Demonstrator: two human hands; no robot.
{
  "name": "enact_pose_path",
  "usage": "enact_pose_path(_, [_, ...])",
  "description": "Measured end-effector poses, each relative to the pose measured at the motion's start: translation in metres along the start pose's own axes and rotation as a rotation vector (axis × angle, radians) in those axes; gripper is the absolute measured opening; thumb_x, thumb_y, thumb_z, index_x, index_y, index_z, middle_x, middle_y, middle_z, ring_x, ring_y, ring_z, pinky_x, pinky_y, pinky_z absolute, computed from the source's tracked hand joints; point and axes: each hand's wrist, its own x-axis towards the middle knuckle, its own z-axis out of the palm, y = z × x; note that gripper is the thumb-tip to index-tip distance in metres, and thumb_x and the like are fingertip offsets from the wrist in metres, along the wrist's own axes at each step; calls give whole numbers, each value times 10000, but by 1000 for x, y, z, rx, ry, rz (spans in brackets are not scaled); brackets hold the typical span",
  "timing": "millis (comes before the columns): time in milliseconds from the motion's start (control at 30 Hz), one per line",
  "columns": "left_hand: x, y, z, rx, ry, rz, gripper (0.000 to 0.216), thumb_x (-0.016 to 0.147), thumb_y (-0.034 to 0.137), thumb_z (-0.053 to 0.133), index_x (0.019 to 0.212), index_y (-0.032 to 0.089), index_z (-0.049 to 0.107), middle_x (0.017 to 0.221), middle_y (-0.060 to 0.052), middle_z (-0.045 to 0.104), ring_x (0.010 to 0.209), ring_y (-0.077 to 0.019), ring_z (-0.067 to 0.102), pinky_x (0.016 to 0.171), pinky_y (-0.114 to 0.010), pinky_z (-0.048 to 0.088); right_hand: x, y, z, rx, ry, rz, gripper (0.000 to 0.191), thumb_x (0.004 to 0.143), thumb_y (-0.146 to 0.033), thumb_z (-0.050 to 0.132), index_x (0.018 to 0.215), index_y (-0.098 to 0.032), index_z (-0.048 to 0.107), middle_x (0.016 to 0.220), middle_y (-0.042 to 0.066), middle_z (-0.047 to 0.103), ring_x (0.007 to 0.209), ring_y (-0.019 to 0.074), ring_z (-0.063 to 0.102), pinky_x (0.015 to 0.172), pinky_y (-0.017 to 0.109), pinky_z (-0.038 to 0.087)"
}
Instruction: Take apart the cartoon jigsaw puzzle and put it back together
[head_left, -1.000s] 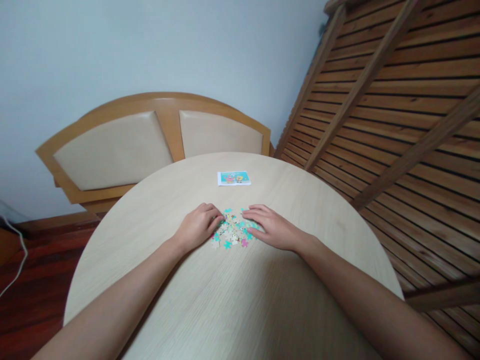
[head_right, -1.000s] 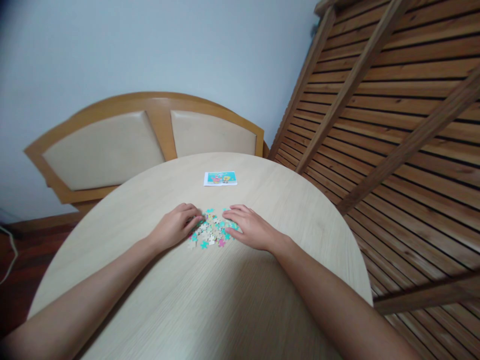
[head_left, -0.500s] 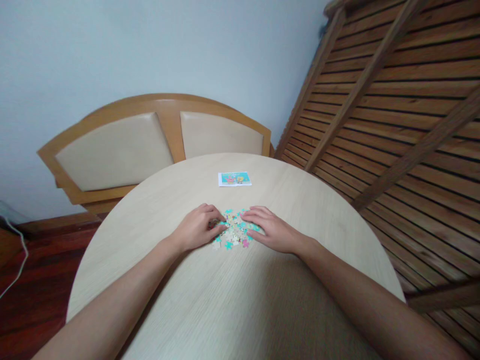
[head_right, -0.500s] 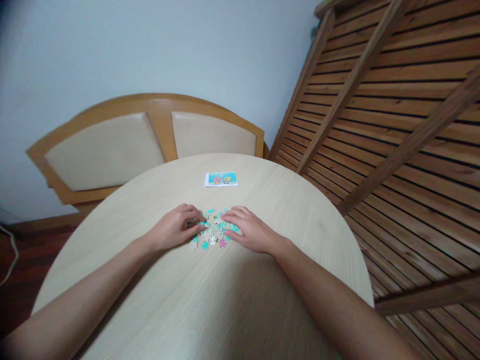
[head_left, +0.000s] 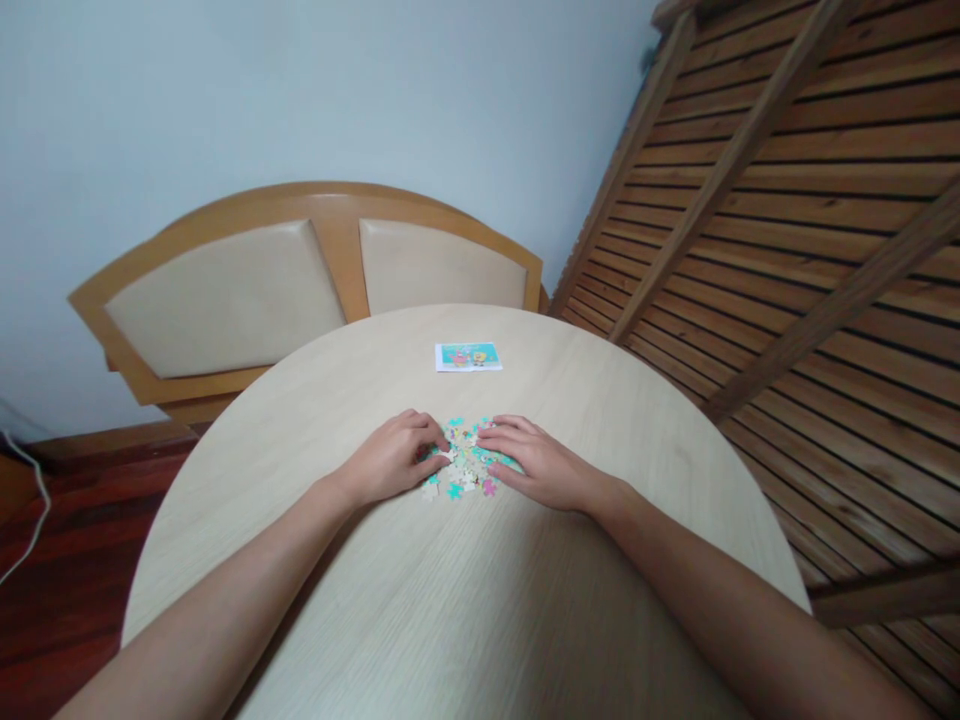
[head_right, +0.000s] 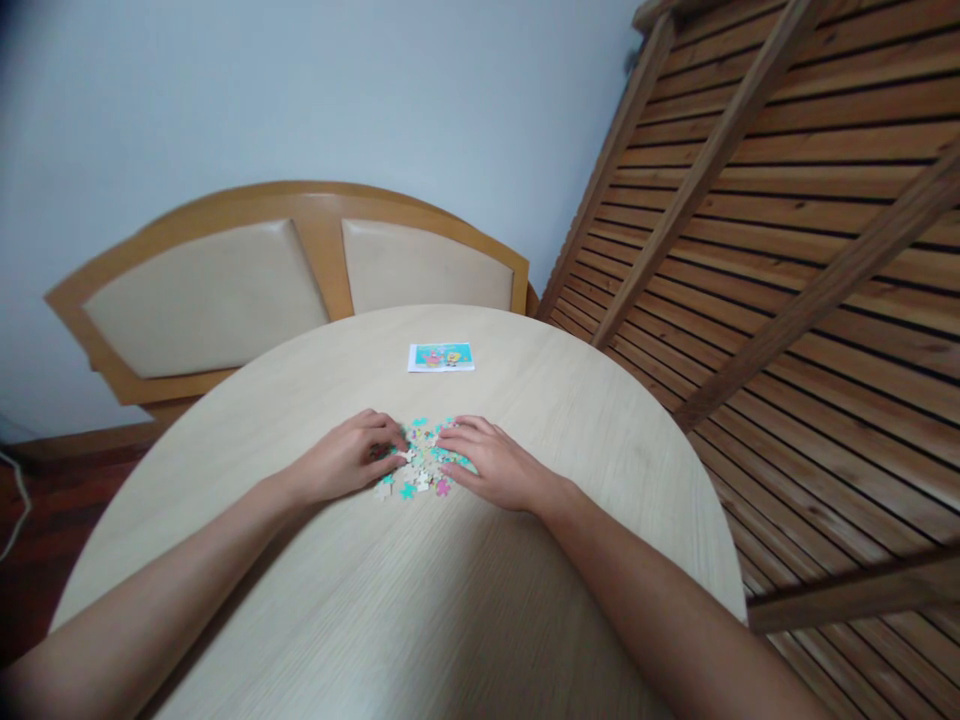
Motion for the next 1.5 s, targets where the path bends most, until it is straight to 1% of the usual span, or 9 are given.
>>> enact_pose_path(133, [0, 0, 0, -11, 0, 1, 144, 955, 309, 641, 1026, 195, 693, 1037, -83, 685, 1011, -248, 603, 935, -396, 485, 1, -1, -2, 10, -15, -11, 345, 1023, -363, 541, 1312, -220, 663, 1357, 95, 667, 1373, 311, 475, 1148, 534, 422])
enact_pose_path(400, [-1, -1, 1, -60, 9, -4, 90, 933, 267, 658, 997, 206, 671, 1063, -77, 682, 1035, -247, 600, 943, -391, 475, 0, 0, -2, -5, -4, -27, 343, 1020, -361, 550, 1307, -220, 675, 1351, 106, 667, 1363, 305, 489, 1137, 525, 435])
enact_pose_path(567, [0, 1, 0, -93, 16, -24, 86, 916, 263, 672, 972, 197, 669, 968, -64, 696, 947, -234, 610, 868, -365, 484, 0, 3, 0, -8, 26, -26, 341, 1011, -361, 565, 1297, -210, 676, 1315, 96, 689, 1345, 311, 495, 1129, 519, 445])
enact_pose_path(700, [1, 6, -2, -125, 1, -11, 78, 924, 259, 660, 870, 206, 681, 863, -40, 692, 899, -219, 611, 822, -332, 476, 0, 4, -2, -15, 23, -5, 363, 1016, -370, 552, 1327, -212, 651, 1317, 89, 689, 1338, 321, 494, 1119, 525, 452])
enact_pose_path(800, [1, 8, -3, -139, 0, -10, 88, 926, 258, 655, 858, 208, 680, 859, -37, 693, 898, -215, 615, 810, -324, 475, 0, 3, -4, -27, 17, 28, 378, 1020, -373, 539, 1340, -198, 639, 1335, 93, 682, 1347, 321, 488, 1130, 522, 444])
enact_pose_path(967, [2, 6, -5, -77, 53, -33, 71, 931, 217, 615, 877, 207, 661, 873, -37, 695, 876, -211, 615, 821, -339, 476, 0, 2, -5, -43, 28, 54, 400, 1019, -375, 538, 1372, -202, 613, 1346, 107, 673, 1356, 308, 494, 1135, 515, 442])
enact_pose_path(1100, [3, 5, -7, -21, 71, -5, 108, 941, 193, 582, 857, 205, 650, 854, -38, 697, 877, -218, 607, 826, -348, 471, 0, 2, -5, -37, 40, 48, 408, 1013, -375, 549, 1376, -197, 607, 1339, 119, 672, 1350, 311, 503, 1125, 516, 451])
enact_pose_path(1300, [3, 3, -8, 46, 37, 72, 182, 986, 214, 549, 845, 207, 664, 848, -40, 701, 887, -214, 615, 847, -352, 464, 0, 3, -4, -14, 64, 40, 388, 1009, -365, 554, 1352, -197, 624, 1302, 140, 690, 1333, 316, 521, 1110, 531, 459])
enact_pose_path(1500, [3, 1, -11, 20, -19, 92, 190, 1005, 255, 563, 888, 212, 705, 910, -35, 731, 906, -205, 635, 880, -347, 462, 0, 4, -4, -23, 35, 42, 352, 1010, -351, 560, 1319, -205, 644, 1291, 126, 693, 1331, 306, 517, 1130, 518, 439])
